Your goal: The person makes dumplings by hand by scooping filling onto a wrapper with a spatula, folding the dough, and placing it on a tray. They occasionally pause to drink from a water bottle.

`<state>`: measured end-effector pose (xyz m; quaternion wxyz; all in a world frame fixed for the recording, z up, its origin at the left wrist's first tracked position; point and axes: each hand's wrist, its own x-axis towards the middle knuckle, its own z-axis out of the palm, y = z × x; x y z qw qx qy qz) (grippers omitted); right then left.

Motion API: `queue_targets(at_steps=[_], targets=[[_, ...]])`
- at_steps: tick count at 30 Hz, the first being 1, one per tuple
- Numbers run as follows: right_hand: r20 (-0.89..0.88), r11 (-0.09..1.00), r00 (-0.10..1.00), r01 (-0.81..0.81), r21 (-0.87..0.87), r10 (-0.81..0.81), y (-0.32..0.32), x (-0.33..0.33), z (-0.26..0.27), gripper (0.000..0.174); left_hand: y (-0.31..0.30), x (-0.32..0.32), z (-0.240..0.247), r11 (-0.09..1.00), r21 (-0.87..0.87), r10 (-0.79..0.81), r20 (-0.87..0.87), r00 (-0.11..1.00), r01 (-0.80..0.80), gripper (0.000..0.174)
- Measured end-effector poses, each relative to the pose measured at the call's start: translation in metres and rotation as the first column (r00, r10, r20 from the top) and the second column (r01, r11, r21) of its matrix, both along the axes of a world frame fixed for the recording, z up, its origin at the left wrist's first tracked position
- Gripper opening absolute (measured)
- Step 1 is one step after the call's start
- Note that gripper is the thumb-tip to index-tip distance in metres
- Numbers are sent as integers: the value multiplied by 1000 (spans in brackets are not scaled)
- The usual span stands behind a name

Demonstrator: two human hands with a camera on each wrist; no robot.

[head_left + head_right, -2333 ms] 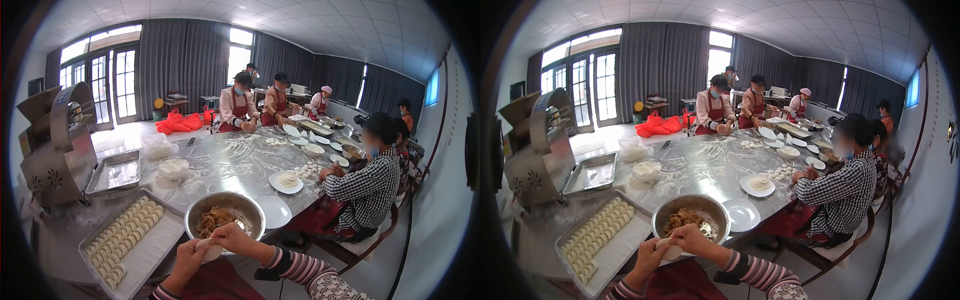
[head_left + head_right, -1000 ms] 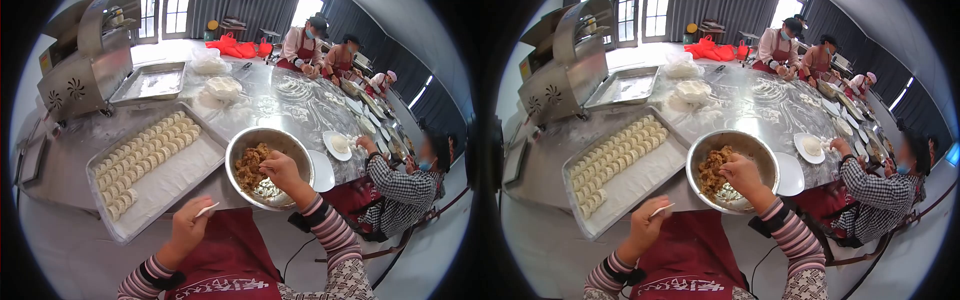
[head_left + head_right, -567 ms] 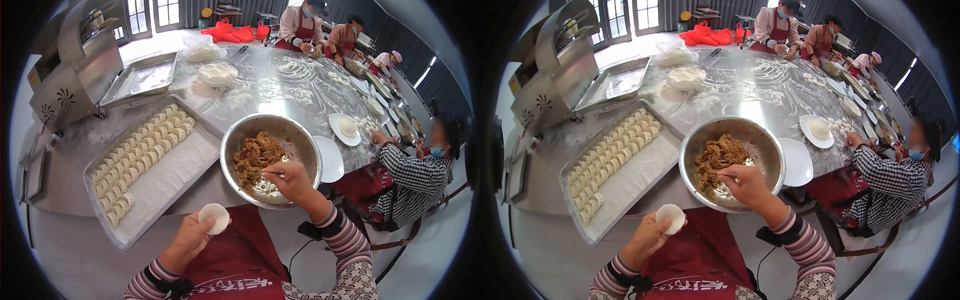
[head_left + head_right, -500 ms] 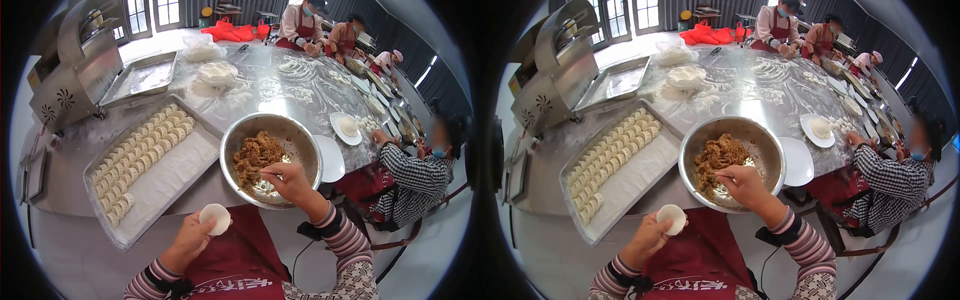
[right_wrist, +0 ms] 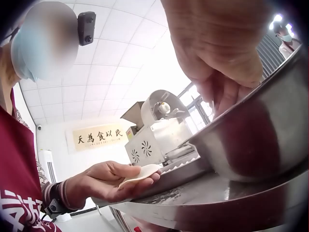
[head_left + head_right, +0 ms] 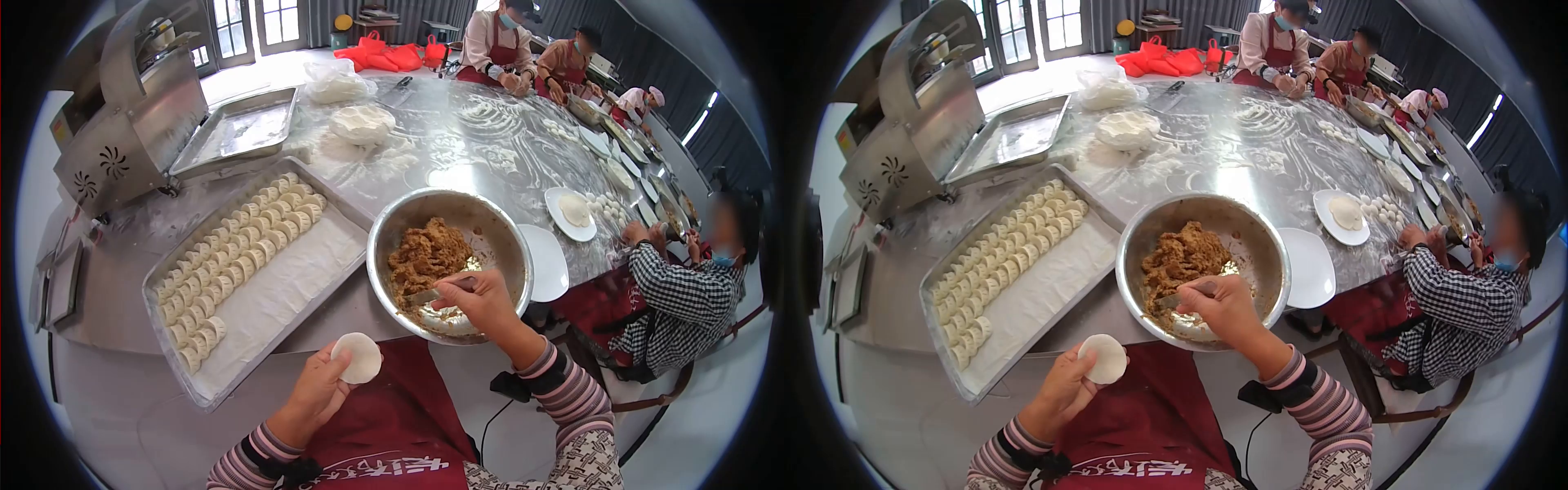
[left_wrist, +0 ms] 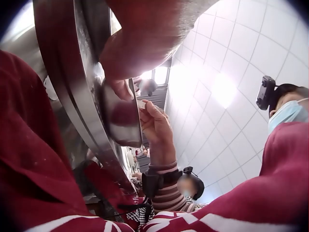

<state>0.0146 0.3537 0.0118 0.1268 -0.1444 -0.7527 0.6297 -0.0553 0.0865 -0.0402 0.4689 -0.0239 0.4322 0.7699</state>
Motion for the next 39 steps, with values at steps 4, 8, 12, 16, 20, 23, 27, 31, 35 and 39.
queue_targets(at_steps=[4,8,12,16,20,23,27,31,35,39], targets=[[7,961,997,77,-267,-78,5,-1,11,20,1,-1,4,1000,30,-9,-12,1000,10,30],[71,865,992,125,-486,-104,22,-3,10,18,3,-1,7,1000,19,-2,-13,1000,2,30],[63,892,989,148,-427,-134,30,2,11,16,2,-4,3,1000,-20,17,-32,999,-18,33],[-5,992,997,77,-96,-78,30,3,-9,17,3,-6,2,1000,-10,8,-39,999,-9,34],[10,998,998,57,7,-58,22,0,-16,17,4,-6,0,1000,-14,7,-31,999,-8,34],[53,999,999,10,-40,-8,21,1,-6,17,3,-6,3,1000,-5,3,-29,1000,-3,34],[80,974,997,9,-225,10,22,1,9,17,3,-6,6,1000,7,16,-33,999,-16,33],[153,908,988,92,-409,-31,29,1,15,18,7,-7,13,999,33,3,-52,999,-2,34],[166,863,985,117,-492,-39,36,3,14,19,14,-7,13,999,32,-14,-36,999,15,33],[152,882,987,119,-456,-55,31,5,15,20,24,-9,12,995,90,-39,-8,999,40,33]])
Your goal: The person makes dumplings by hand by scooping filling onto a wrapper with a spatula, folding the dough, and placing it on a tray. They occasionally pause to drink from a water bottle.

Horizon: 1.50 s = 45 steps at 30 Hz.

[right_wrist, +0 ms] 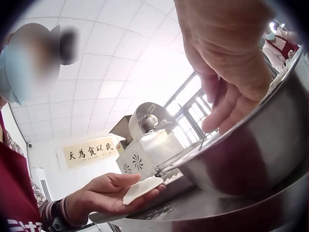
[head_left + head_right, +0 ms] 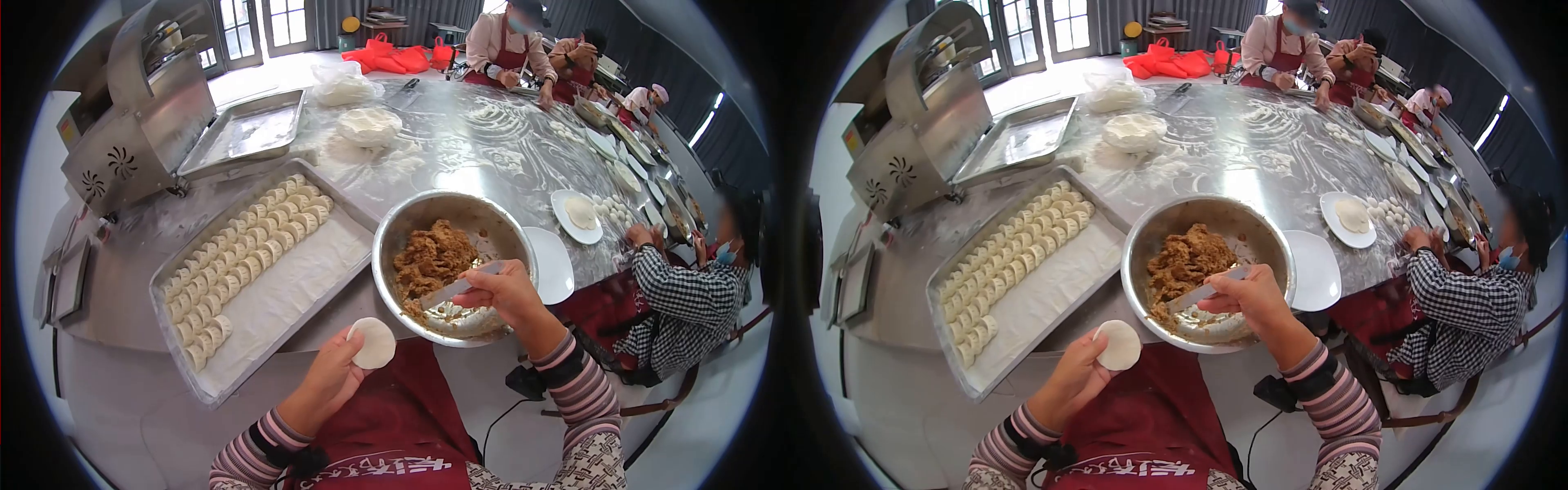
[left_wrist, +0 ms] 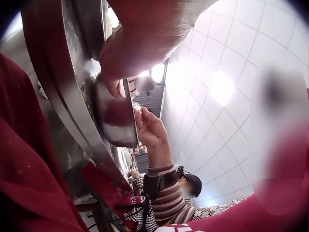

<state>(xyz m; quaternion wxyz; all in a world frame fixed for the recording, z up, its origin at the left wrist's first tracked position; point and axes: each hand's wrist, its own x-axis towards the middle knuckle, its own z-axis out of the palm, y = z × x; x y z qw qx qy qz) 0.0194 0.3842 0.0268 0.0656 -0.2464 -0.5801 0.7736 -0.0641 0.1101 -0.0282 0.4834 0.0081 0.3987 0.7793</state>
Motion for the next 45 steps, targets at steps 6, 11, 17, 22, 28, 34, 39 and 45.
queue_targets(at_steps=[6,11,17,22,28,34,39,45], targets=[[-4,998,1000,1,65,-1,-9,1,9,21,22,-3,-2,993,115,-27,40,999,22,43],[-53,998,999,5,64,-2,-16,7,17,20,30,-2,2,988,150,-44,63,997,34,47],[-69,998,998,4,-56,-8,-23,14,24,19,30,-1,2,980,198,-28,139,990,-1,45],[-144,990,982,110,-89,-122,-39,23,33,18,23,-2,0,982,183,5,166,986,-36,47],[-277,788,955,87,610,109,-89,51,14,14,6,3,7,979,173,76,172,982,-106,51],[-104,-203,703,338,919,703,-120,57,-6,15,2,9,10,960,264,42,186,982,-91,55],[-131,-161,704,332,930,698,-122,74,-3,17,3,11,6,964,208,114,233,966,-164,57],[-185,-153,728,372,916,660,-118,72,9,16,3,11,7,965,245,58,160,985,-96,57]])
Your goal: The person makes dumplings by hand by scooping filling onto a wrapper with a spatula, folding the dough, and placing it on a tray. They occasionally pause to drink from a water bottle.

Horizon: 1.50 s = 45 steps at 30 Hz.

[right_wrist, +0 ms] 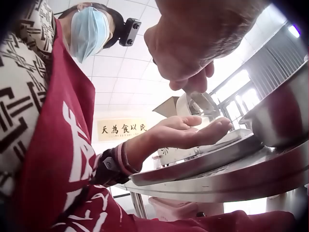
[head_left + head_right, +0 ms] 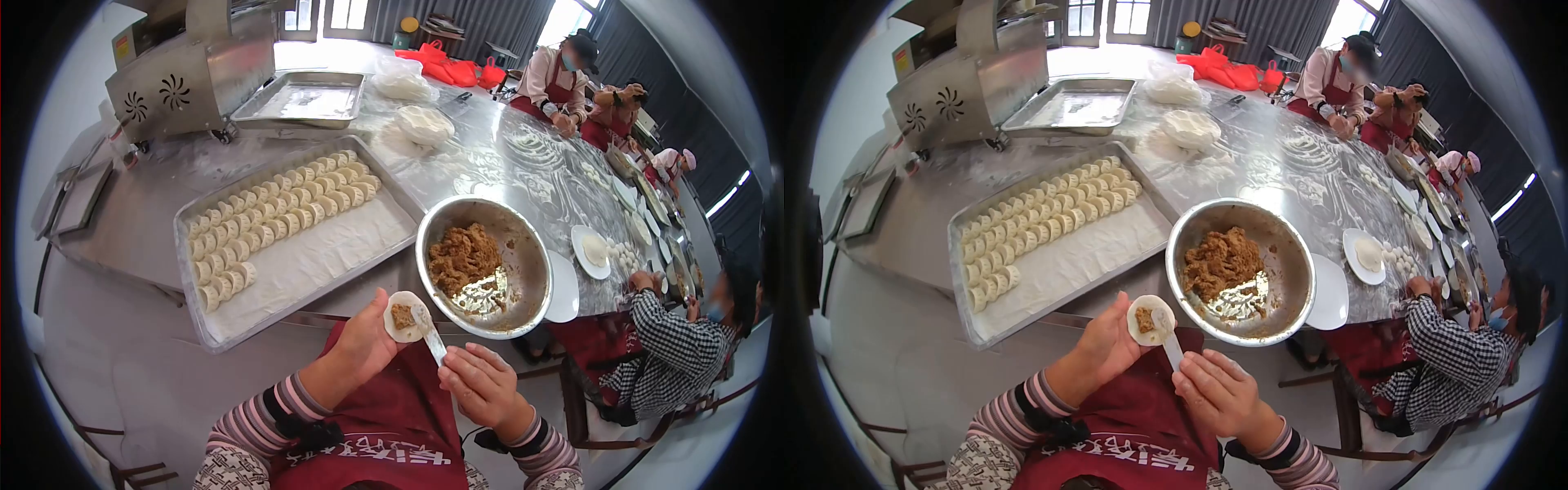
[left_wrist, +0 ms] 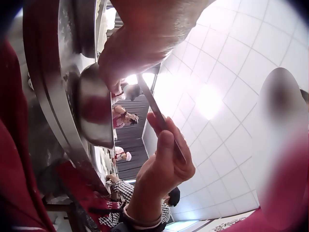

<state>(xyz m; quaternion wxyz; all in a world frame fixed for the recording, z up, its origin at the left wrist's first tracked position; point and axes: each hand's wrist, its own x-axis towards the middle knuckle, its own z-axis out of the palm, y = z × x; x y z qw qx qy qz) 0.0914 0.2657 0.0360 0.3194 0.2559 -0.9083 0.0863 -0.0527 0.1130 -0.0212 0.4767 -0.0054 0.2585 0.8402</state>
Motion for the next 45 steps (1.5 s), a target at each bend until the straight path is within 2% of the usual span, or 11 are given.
queue_targets(at_steps=[12,14,18,21,25,28,41,42,43,44,45], targets=[[29,998,998,-57,39,56,1,3,-11,18,-4,2,9,1000,-7,3,-43,999,-4,47],[-5,999,999,47,14,-46,1,4,-12,19,-4,3,7,1000,12,-7,-47,999,7,47],[40,999,999,24,43,-26,-3,5,-14,19,-6,3,3,1000,20,-14,-41,999,15,47],[-39,998,998,58,9,-57,1,10,-10,19,-9,3,0,999,-43,7,-11,1000,-8,51],[28,916,974,221,-335,-224,13,0,-16,20,-2,2,-7,1000,-27,-7,-23,1000,6,49],[38,838,961,257,-481,-272,16,-6,-31,22,9,-2,-13,999,-35,3,-28,1000,-4,50],[23,815,994,105,-570,-111,7,0,-21,20,10,-6,-9,999,-19,-28,-20,999,27,51],[137,533,988,153,-832,-69,5,1,-21,17,7,-6,-9,999,-34,-38,-38,999,37,53],[228,174,974,223,-959,13,3,2,-21,15,3,-6,-8,998,-49,-48,-56,997,46,56],[308,77,951,304,-950,43,8,-1,-18,17,0,-5,-8,998,-47,-39,-54,998,36,56],[310,82,949,305,-949,52,10,-5,-16,17,-4,-4,-7,997,-29,-67,-83,994,65,57]])
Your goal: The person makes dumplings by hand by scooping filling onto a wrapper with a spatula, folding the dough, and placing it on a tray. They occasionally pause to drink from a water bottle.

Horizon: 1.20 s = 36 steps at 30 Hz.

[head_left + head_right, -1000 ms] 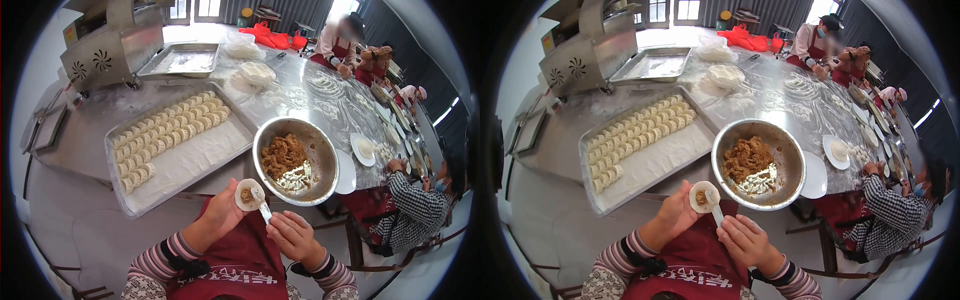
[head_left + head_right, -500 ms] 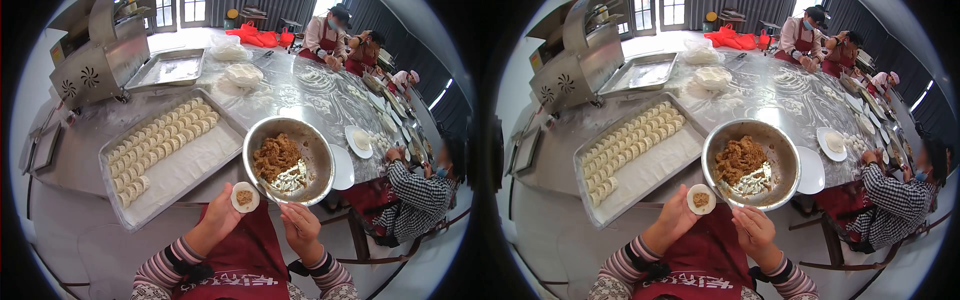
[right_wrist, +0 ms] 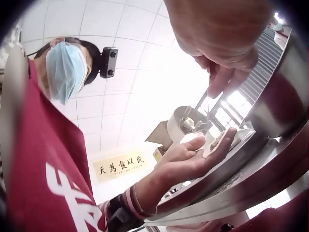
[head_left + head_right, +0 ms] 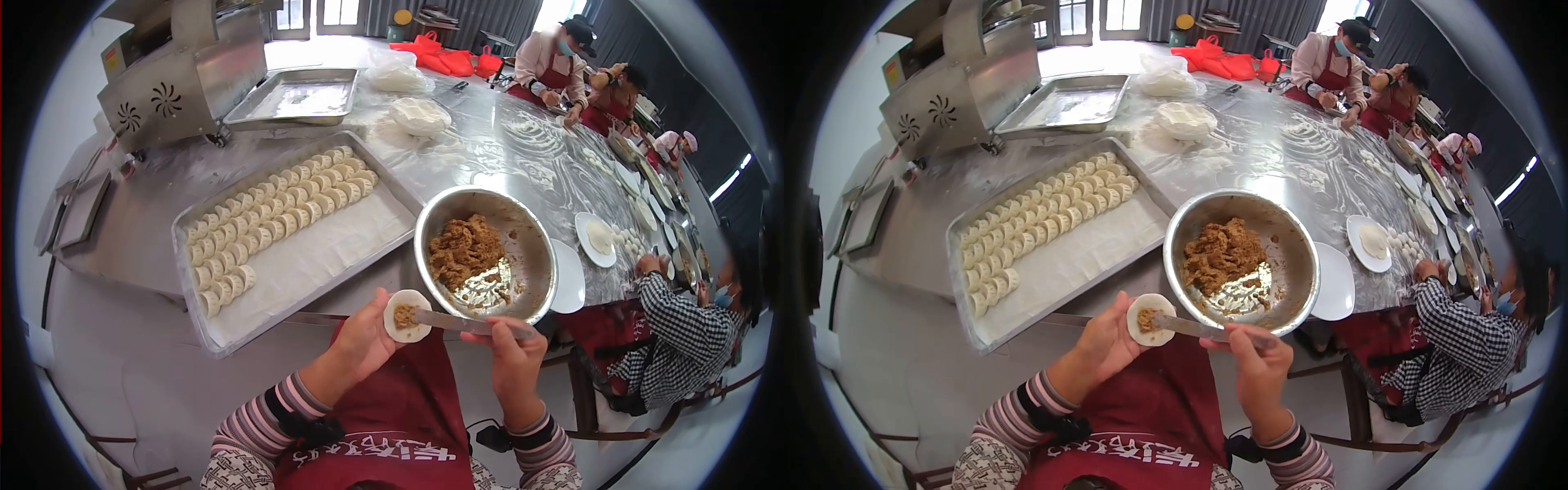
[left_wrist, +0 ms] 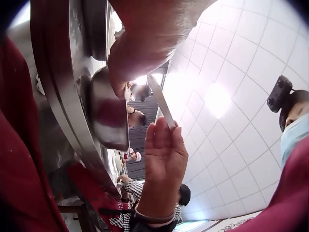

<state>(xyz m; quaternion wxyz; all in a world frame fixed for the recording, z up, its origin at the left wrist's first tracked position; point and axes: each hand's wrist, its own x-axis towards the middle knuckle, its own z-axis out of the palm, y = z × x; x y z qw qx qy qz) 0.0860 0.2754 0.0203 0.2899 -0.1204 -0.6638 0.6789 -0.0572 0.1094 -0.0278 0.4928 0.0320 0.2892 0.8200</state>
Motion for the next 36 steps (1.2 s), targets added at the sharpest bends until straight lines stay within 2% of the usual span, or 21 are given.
queue_targets(at_steps=[2,7,10,13,15,17,19,22,24,26,27,28,30,32,34,36], targets=[[-34,926,996,-89,-366,82,1,-8,0,16,-7,2,2,1000,23,-18,-27,999,19,58],[18,953,991,-123,-278,133,-3,-15,0,15,-16,5,2,991,80,-103,-38,994,106,64],[97,975,990,-80,-207,102,9,-13,8,14,-21,5,2,991,89,-96,-48,994,100,65],[99,953,987,-97,-286,130,16,-13,16,14,-24,3,6,987,123,-102,9,995,100,56],[36,949,994,-92,-303,108,12,-17,18,14,-25,4,7,983,151,-112,11,994,109,56],[44,948,992,-97,-304,116,7,-21,13,13,-25,5,8,977,173,-125,8,992,122,56],[49,946,991,-100,-308,121,10,-23,8,13,-24,6,9,985,132,-116,11,993,113,64],[52,915,995,-58,-399,86,27,-20,8,12,-27,4,8,994,91,-70,22,997,68,63],[-50,914,999,-26,-404,6,38,-17,14,12,-29,1,5,993,89,-74,25,997,72,62],[-96,934,991,57,-352,-97,42,-15,19,12,-28,-2,4,991,89,-105,23,994,103,61],[-60,986,988,140,-86,-146,47,-13,15,12,-28,-2,5,995,74,-63,38,997,60,55],[-27,961,979,206,185,-204,51,-12,11,12,-29,-1,7,998,55,-19,54,998,16,50],[5,948,973,226,225,-233,57,-14,-1,11,-26,-2,6,999,12,-45,34,998,44,51],[72,864,974,154,480,-214,62,-19,-12,10,-23,-2,3,999,-24,-28,39,999,29,52],[81,854,972,154,498,-223,62,-26,-11,10,-18,-2,2,998,-42,-37,46,998,39,53],[158,834,969,76,547,-192,65,-30,-13,10,-15,-2,1,997,-58,-39,54,998,42,54]])
